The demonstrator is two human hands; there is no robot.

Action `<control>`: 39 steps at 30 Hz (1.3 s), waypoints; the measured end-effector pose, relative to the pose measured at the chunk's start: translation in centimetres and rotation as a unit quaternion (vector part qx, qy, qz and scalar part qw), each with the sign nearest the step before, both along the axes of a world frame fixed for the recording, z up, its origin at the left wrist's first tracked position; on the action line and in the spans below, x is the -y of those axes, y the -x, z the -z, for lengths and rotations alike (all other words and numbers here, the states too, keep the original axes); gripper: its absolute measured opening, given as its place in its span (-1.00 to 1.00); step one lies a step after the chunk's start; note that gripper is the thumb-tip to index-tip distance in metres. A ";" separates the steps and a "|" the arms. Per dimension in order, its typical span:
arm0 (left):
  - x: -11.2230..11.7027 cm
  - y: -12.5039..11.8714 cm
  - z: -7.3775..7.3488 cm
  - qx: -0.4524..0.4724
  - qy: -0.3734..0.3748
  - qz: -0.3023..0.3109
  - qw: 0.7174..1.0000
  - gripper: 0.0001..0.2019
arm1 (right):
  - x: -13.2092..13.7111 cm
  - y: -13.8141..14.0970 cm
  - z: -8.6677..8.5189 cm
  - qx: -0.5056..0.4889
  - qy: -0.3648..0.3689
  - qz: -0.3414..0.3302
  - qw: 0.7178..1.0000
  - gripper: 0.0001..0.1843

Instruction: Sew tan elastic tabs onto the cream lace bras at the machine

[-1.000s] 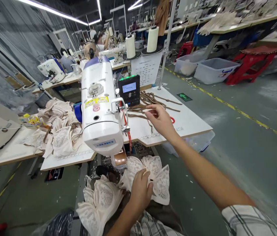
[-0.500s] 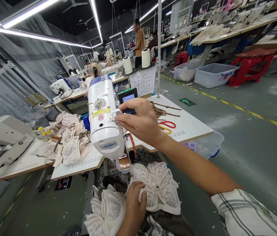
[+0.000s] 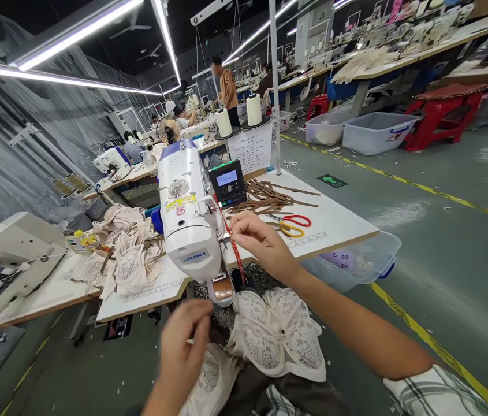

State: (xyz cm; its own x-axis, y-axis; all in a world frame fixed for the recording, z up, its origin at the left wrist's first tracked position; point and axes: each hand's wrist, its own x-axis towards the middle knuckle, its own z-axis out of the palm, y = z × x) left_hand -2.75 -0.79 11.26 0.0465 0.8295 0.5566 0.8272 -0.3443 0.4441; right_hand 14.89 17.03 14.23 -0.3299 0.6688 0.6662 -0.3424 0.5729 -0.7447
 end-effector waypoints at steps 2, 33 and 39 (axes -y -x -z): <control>-1.9 1.4 -6.1 -0.103 -0.089 -0.001 0.991 -0.76 | -0.1 0.0 -0.1 0.000 0.014 0.004 1.000 -0.86; -2.7 -4.2 -1.2 -0.143 0.018 0.246 0.959 -0.91 | 2.1 2.3 5.3 -0.016 0.401 -0.290 0.869 -0.57; -3.5 -3.6 -2.2 -0.193 0.018 0.145 0.970 -0.70 | -1.7 5.4 9.5 -0.059 0.482 -0.220 0.846 -0.52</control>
State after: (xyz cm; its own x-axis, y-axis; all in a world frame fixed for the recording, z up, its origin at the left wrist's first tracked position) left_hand 0.84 2.74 13.44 0.4806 0.7687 0.4221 0.8046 -0.5780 0.1365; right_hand 9.51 18.77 4.76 -0.6584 0.7490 -0.0741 -0.4681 -0.4846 -0.7389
